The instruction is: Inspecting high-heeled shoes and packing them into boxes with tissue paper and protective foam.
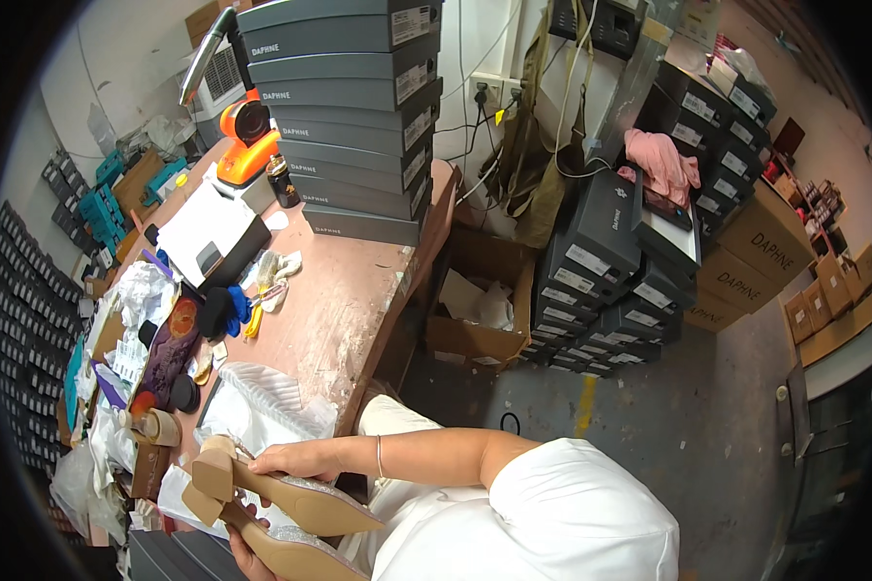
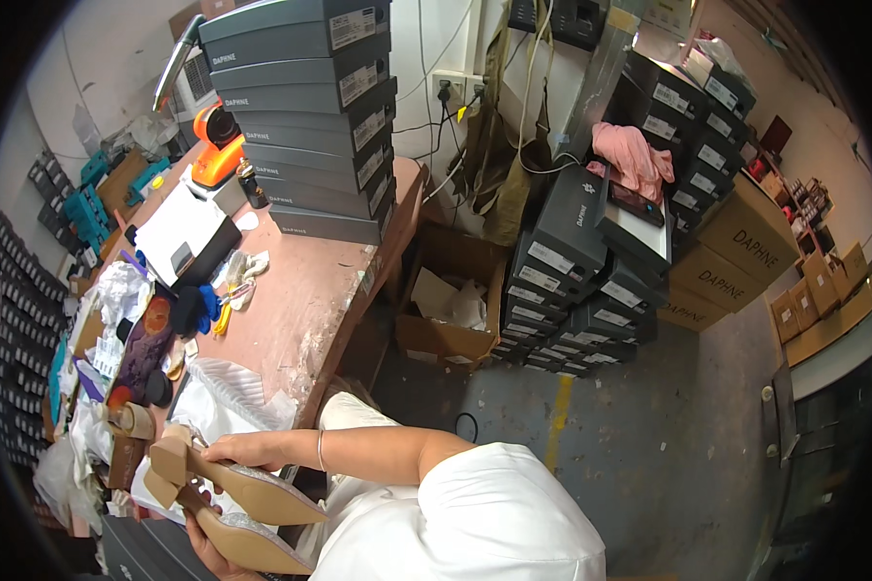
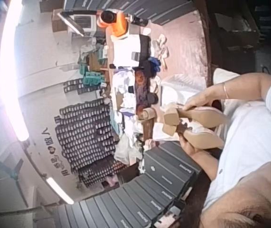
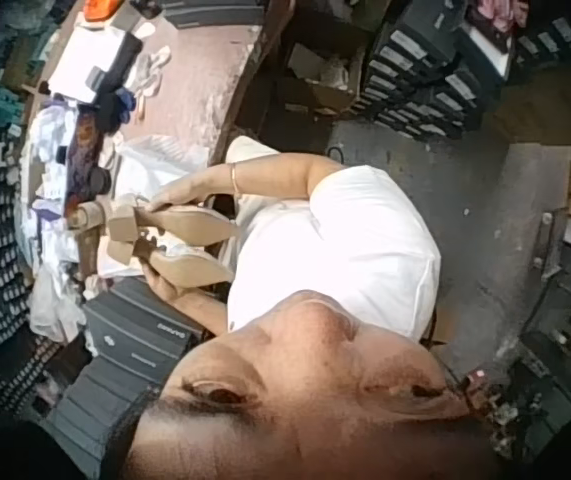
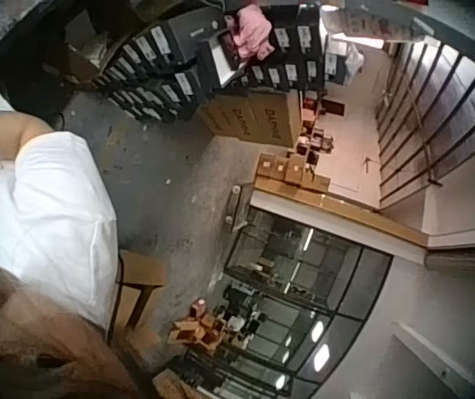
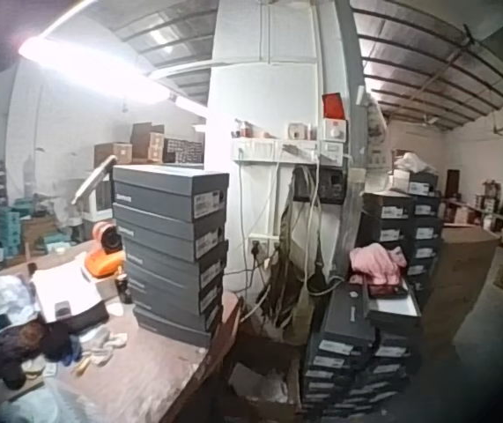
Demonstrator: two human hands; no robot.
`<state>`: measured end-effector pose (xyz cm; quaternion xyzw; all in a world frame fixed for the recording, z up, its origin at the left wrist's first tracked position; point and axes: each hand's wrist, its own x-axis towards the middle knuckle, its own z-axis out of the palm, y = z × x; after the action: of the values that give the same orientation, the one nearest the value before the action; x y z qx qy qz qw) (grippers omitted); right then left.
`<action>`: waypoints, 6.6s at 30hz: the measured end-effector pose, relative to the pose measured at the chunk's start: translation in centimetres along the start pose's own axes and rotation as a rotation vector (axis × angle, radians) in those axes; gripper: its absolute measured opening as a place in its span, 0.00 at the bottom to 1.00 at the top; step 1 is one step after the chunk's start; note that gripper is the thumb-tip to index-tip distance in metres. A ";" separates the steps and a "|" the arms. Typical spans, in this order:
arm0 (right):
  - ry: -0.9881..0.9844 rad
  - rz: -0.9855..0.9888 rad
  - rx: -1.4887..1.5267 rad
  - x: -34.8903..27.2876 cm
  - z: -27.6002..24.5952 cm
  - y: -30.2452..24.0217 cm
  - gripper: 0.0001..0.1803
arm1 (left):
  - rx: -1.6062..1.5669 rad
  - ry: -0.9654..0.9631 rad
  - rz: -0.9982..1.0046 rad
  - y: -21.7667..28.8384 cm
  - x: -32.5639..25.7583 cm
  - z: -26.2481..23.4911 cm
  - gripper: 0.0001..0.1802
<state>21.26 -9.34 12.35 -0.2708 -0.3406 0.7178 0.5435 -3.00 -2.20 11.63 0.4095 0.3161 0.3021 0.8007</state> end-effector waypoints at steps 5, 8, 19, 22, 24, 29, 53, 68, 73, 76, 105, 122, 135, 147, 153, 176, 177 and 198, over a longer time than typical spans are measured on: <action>0.086 0.113 0.006 1.4 -1.2 1.1 0.26 | 0.107 0.025 0.155 -0.4 0.7 2.0 0.21; 0.085 0.174 -0.035 1.9 -2.0 0.1 0.28 | -0.126 0.307 0.035 -0.1 1.2 3.7 0.18; 0.029 0.241 0.130 4.7 -2.8 1.3 0.29 | -0.235 0.170 0.010 0.6 1.7 2.3 0.24; 0.041 0.235 0.097 5.1 -2.8 1.6 0.29 | -0.210 0.185 0.000 0.9 1.7 2.1 0.24; 0.039 0.234 0.076 5.3 -2.7 1.5 0.29 | -0.193 0.191 0.004 1.1 1.7 2.1 0.24; 0.027 0.208 0.054 5.1 -2.2 0.9 0.29 | -0.123 0.115 0.032 1.6 1.6 2.3 0.25; -0.217 -0.235 -0.910 -0.4 -0.6 -5.2 0.15 | 0.343 -0.279 0.205 3.5 -0.8 1.6 0.18; 0.628 0.226 -1.839 3.3 -18.3 -6.0 0.19 | 1.314 -0.051 0.266 5.7 1.2 4.6 0.17; 0.210 0.036 -0.792 3.0 -4.2 -6.0 0.48 | 1.508 -0.067 0.371 4.2 2.6 4.3 0.19; 0.126 0.076 -0.159 3.3 -3.9 0.5 0.45 | 1.583 -0.094 0.555 4.4 3.5 5.2 0.24; -0.109 0.083 -0.565 1.6 -0.2 4.0 0.50 | -0.530 0.351 0.244 -3.5 3.6 1.3 0.39; 0.156 -0.010 -1.259 1.9 -2.7 -1.6 0.58 | 0.037 0.182 0.276 -1.3 11.5 8.5 0.22; 0.170 -0.085 -0.663 1.7 -9.1 -2.7 0.45 | 1.691 0.656 -0.121 16.5 22.3 -12.4 0.38; -0.143 0.021 0.025 -4.1 -7.7 -6.2 0.50 | 1.679 0.138 0.917 10.8 17.0 2.8 0.09; -0.192 0.273 -0.103 -4.7 -6.6 -5.7 0.54 | 1.393 0.166 0.880 0.7 6.9 2.5 0.06; -0.085 0.282 -0.322 -0.5 -4.4 -1.5 0.53 | 1.398 0.426 0.604 0.7 3.2 0.0 0.19; -0.001 0.252 -0.227 -1.0 -4.7 -0.8 0.53 | 1.498 0.544 0.414 -0.7 3.0 -2.4 0.18; 0.303 0.090 0.008 -0.2 1.3 -0.7 0.47 | 1.087 0.199 1.148 3.5 2.2 8.8 0.25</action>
<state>20.75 -9.62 13.68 -0.3886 -0.2393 0.6938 0.5571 4.15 -2.95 18.09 0.8129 0.2289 0.5058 0.1761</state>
